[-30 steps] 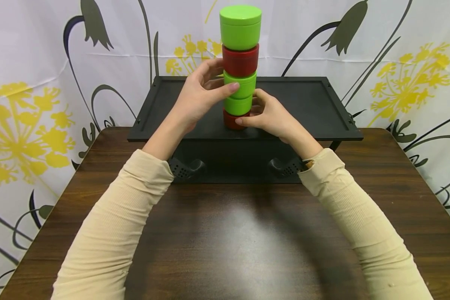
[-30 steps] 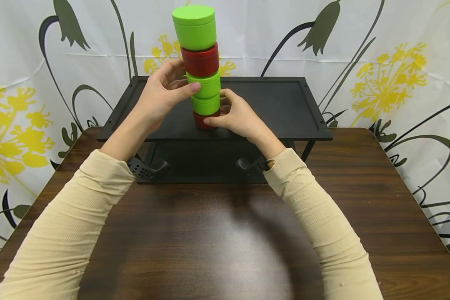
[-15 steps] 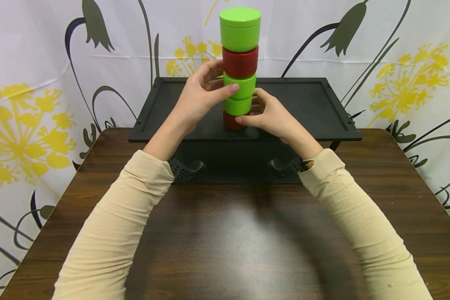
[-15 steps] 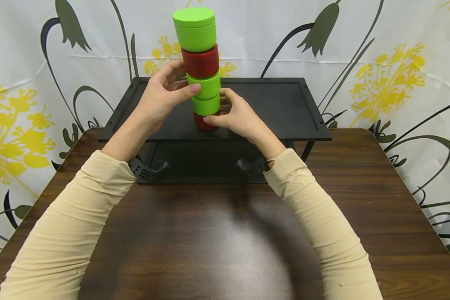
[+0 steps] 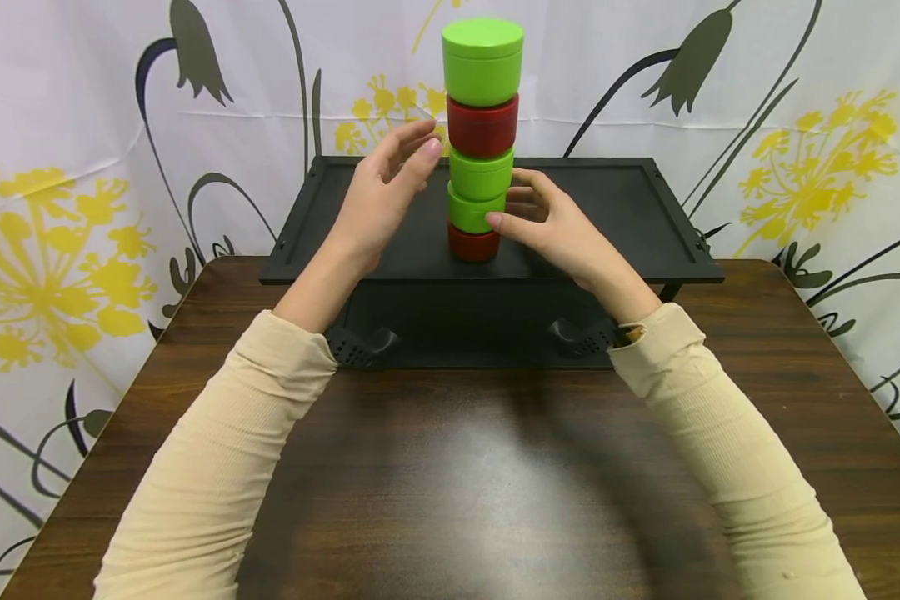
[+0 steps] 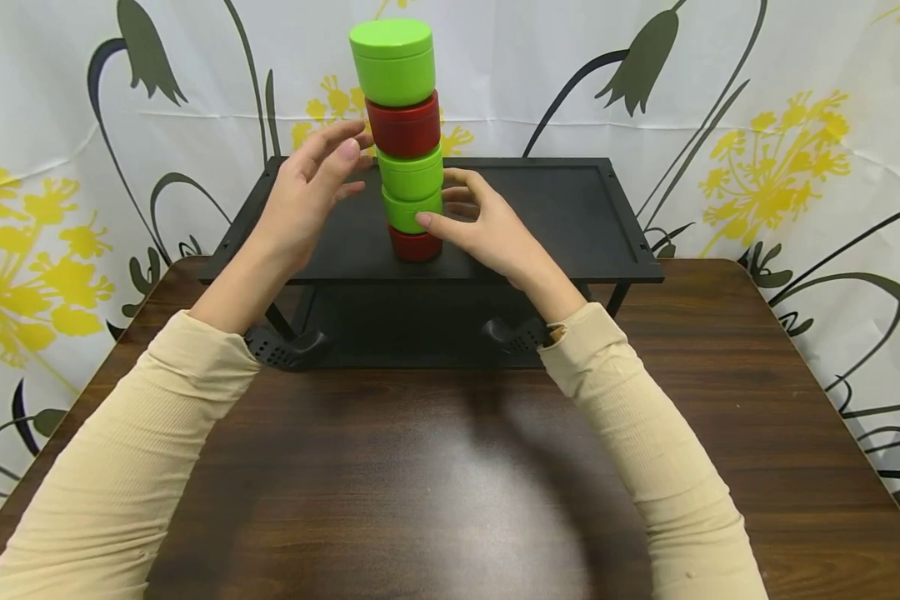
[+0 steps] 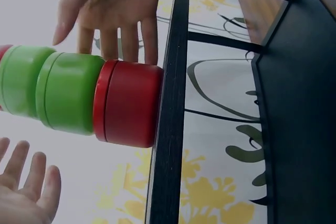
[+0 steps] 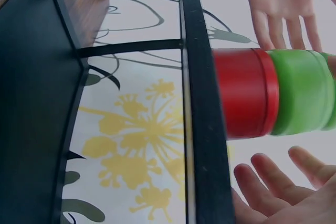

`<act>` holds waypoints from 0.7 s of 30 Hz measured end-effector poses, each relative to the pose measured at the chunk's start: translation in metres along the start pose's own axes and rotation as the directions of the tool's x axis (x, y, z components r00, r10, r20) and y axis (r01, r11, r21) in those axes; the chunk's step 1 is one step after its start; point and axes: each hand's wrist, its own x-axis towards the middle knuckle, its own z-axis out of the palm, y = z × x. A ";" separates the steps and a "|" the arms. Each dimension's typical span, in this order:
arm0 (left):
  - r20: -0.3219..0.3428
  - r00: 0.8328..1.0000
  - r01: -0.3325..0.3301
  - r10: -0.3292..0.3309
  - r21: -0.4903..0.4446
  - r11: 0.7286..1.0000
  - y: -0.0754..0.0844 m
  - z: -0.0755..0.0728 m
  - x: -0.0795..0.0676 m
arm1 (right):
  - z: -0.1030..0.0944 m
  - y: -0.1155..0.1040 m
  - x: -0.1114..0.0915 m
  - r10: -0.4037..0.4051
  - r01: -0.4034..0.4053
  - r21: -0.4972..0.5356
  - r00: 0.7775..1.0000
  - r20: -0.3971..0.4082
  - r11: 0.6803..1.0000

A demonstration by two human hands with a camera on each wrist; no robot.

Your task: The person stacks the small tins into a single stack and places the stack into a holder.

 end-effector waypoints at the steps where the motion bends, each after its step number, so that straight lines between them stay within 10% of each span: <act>1: -0.018 1.000 -0.009 0.009 0.017 1.000 0.000 -0.001 -0.002 | -0.001 0.000 -0.001 -0.004 0.004 -0.005 1.000 -0.011 1.000; 21: -0.196 0.979 0.025 0.064 0.421 0.907 -0.003 -0.052 -0.070 | -0.065 0.001 -0.068 0.003 -0.054 -0.199 0.970 -0.245 0.979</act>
